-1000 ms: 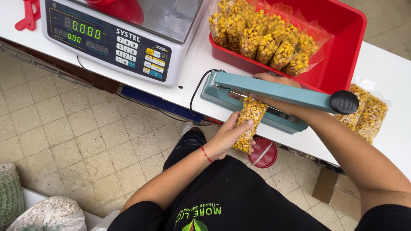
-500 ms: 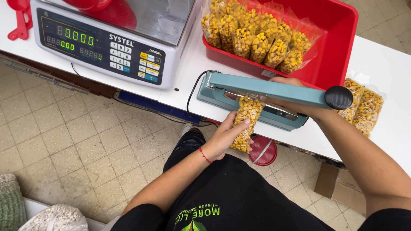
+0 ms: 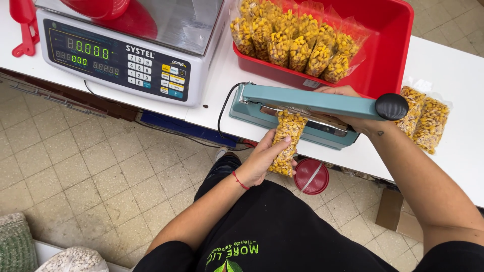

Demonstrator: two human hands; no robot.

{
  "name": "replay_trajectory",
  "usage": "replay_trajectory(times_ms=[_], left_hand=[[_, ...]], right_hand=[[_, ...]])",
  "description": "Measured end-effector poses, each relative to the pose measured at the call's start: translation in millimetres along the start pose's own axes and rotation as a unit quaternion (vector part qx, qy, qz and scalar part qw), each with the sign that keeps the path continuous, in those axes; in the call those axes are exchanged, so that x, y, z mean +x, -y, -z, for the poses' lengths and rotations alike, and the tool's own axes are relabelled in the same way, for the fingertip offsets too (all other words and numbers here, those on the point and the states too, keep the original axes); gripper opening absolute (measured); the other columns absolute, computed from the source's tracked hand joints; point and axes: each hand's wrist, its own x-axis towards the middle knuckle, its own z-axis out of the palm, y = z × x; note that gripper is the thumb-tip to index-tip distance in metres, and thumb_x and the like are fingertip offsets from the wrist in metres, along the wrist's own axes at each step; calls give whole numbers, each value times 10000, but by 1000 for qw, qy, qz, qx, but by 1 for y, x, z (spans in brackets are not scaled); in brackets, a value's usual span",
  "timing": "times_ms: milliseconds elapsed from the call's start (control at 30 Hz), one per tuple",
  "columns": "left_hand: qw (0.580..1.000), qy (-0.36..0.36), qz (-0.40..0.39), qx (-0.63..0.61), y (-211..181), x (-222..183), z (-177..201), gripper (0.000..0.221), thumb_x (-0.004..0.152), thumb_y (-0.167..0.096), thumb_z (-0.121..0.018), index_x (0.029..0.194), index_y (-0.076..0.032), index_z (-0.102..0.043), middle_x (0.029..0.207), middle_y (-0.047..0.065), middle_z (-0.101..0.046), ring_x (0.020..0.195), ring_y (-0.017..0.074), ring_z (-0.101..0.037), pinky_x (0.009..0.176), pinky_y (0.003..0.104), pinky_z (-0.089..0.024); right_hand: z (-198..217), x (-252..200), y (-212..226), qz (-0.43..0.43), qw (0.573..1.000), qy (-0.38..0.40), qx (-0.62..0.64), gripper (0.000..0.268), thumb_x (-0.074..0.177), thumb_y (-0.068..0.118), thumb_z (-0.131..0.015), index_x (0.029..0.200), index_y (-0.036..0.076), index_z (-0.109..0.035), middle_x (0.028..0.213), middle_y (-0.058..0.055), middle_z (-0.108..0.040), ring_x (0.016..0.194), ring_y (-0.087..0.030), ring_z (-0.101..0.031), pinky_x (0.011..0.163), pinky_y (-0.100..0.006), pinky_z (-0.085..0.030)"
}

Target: The person repeatedly picks up small transparent bags filled with yellow corn kernels from a red tray, places them into a handheld impulse sealer, and seals the open ends. The sealed packages are then placed on the white countertop next to the sealer.

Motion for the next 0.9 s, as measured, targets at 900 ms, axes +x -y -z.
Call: replay_trajectory(times_ms=[900], left_hand=[[997,70,9,-33,0,-3,13,565,1021,-282,-644,1461,-14,-412,1045,257,-636,797,334,-760,644,489,-674]], right_hand=[[3,2,-1,-25,983,59,173,308,849,188,-766,1030,-55,-711,1281,-206,-664,1125,-249,-626,933,-378,-525]])
